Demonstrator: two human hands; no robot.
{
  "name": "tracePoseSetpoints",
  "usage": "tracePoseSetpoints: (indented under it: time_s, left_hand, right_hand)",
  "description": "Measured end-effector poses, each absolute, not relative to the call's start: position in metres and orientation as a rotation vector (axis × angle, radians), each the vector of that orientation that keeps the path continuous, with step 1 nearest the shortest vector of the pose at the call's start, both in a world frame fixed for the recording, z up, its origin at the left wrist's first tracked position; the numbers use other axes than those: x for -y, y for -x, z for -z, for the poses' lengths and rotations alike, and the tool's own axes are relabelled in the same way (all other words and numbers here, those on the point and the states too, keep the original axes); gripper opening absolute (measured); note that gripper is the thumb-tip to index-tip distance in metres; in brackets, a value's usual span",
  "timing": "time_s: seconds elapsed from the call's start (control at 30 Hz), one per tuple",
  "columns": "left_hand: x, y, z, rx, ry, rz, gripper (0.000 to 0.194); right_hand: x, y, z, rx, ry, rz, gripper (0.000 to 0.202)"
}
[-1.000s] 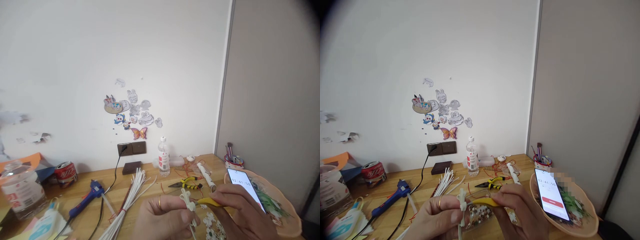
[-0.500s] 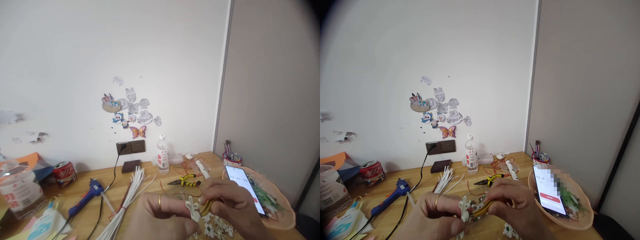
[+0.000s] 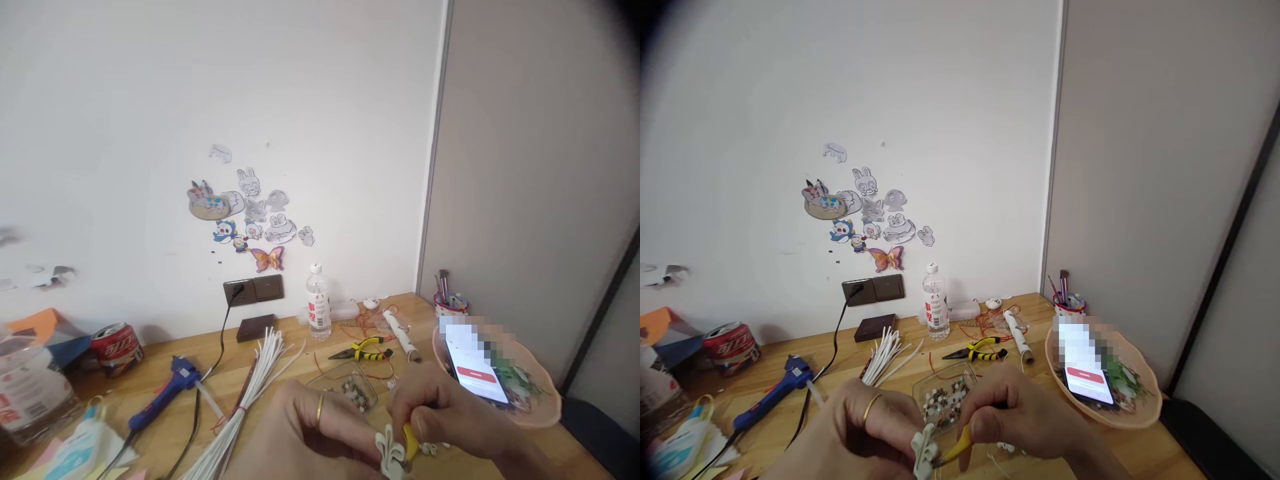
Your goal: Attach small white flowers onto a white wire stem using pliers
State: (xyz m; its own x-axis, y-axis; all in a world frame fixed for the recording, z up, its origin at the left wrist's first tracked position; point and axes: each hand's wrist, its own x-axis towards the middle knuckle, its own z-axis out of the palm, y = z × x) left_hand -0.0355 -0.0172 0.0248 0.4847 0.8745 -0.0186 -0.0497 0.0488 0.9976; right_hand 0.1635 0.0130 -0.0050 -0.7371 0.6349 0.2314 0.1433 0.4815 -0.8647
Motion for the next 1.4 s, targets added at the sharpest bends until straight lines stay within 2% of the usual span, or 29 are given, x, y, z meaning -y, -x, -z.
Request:
tracePoseSetpoints:
  time_s: [0.27,0.43,0.77,1.03,1.27,1.4]
  left_hand:
    - [0.012,0.037,-0.029,-0.895,-1.446,-0.777,0.021]
    - [0.009,0.034,-0.026,-1.005,-1.501,-0.858,0.024]
    - [0.004,0.034,-0.025,-1.000,-1.449,-0.946,0.017]
    - [0.004,0.037,-0.026,-0.852,-1.293,-1.049,0.013]
    - [0.010,0.027,-0.024,-0.793,-1.068,-1.141,0.012]
    - [0.014,0.023,-0.024,-0.802,-1.009,-1.188,0.016]
  right_hand:
    - [-0.014,-0.162,0.008,2.138,0.634,-1.486,0.057]
    - [-0.016,-0.161,0.003,2.091,0.631,-1.575,0.057]
    - [-0.022,-0.160,0.016,1.978,0.691,-1.653,0.061]
    - [-0.017,-0.150,0.006,1.889,0.783,-1.230,0.048]
    - [-0.008,-0.145,0.001,1.965,1.000,-0.518,0.039]
    - [-0.004,-0.143,0.002,1.932,1.001,-0.329,0.034]
